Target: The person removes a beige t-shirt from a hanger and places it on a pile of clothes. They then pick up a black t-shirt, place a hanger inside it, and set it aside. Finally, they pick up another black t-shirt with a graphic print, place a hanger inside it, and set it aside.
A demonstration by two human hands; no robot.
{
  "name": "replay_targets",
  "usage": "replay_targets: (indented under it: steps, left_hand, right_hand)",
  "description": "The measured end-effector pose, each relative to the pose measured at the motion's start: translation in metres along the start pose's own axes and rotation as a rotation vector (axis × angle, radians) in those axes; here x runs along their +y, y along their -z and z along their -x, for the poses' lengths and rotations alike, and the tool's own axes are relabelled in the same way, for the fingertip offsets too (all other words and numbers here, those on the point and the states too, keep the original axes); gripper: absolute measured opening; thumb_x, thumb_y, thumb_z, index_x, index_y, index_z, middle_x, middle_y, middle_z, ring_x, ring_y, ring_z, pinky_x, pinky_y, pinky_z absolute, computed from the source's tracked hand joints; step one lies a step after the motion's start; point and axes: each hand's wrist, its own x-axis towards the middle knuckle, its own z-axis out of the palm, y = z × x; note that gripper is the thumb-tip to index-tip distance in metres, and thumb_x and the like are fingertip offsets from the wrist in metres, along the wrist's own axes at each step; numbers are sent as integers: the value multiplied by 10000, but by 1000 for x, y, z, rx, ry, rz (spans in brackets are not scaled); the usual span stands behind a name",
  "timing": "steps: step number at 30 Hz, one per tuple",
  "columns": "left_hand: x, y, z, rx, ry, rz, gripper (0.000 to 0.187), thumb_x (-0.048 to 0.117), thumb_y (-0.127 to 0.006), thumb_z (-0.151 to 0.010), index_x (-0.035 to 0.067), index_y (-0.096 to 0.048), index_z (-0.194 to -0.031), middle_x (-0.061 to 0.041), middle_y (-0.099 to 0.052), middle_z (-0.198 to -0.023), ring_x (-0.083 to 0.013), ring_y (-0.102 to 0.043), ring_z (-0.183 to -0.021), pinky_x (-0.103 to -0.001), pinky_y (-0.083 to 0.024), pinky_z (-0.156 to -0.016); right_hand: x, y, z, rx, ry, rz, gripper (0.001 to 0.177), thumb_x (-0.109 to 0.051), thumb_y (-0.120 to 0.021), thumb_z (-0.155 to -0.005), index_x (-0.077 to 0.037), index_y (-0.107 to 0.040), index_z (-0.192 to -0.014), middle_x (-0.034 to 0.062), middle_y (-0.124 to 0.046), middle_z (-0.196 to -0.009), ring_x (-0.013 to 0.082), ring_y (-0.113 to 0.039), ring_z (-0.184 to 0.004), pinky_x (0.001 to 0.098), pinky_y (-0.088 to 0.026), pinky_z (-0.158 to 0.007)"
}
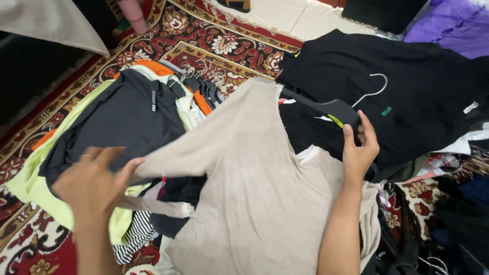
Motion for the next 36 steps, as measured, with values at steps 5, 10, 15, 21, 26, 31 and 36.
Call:
replay_targets:
  steps: [5, 10, 15, 21, 26, 31, 36]
  left_hand:
    - [63, -21, -43, -84, -43, 341, 333, 578, -601, -1017, 326, -794, -1117, -44, -773, -955, -338, -755, -837, -449, -539, -789]
    - [151, -44, -103, 123, -323, 821, 225, 296, -737, -952, 220, -768, -1161, -137, -743, -1047, -405, -712, -1036, -497, -522, -895]
    - [210, -64, -153, -25, -516, 985, 242, 377, -741, -939, 188, -783, -1084, -126, -753, -1070, -375, -684, -1102, -490, -492, -896]
    - [213, -58, -159, -163, -329, 1110, 144, 399, -717, -961, 285, -806, -963, -14, -793, -874, -300, -753, -920, -418, -567, -820]
    - [213, -55, -161, -144, -235, 1261, 104, 334, -766, -946, 248, -823, -957, -30, -788, -834, -278, -764, -867, -344, -579, -772]
    - [220, -44, -163, -100, -231, 1309, 97, 338, -778, -936, 254, -822, -959, -29, -788, -842, -273, -765, -864, -335, -583, -758]
    - [210, 2, -159, -346, -530, 1242, 219, 300, -719, -958, 145, -803, -1089, -152, -795, -1003, -362, -744, -993, -488, -547, -942]
  right_hand:
    - [3, -2, 1, -35, 10, 119, 471, -116, -837, -939, -166, -705, -1388, 126, -670, -1131, 265, -626, -938, 397, -472, -977]
    - [-18, -9, 3, -48, 20, 194, 470, -200, -890, -886, -239, -745, -1332, 62, -704, -1008, 258, -659, -870, 361, -463, -937]
    - [-21, -8, 5, -73, 109, 188, 481, -196, -890, -870, -213, -746, -1328, 64, -696, -959, 265, -642, -839, 336, -430, -896]
    - [-33, -4, 0, -130, 226, 256, 450, -320, -907, -844, -272, -769, -1269, -38, -673, -853, 157, -586, -675, 304, -361, -883]
    - [-45, 0, -2, -196, 274, 224, 438, -333, -897, -834, -260, -775, -1249, -42, -685, -850, 151, -556, -610, 304, -321, -883]
    - [-53, 0, -3, -220, 305, 248, 431, -362, -891, -834, -276, -775, -1240, -65, -682, -840, 134, -530, -592, 320, -299, -889]
    - [-47, -9, 3, -118, 232, 170, 439, -279, -857, -906, -184, -736, -1317, 40, -683, -911, 227, -630, -765, 319, -364, -879]
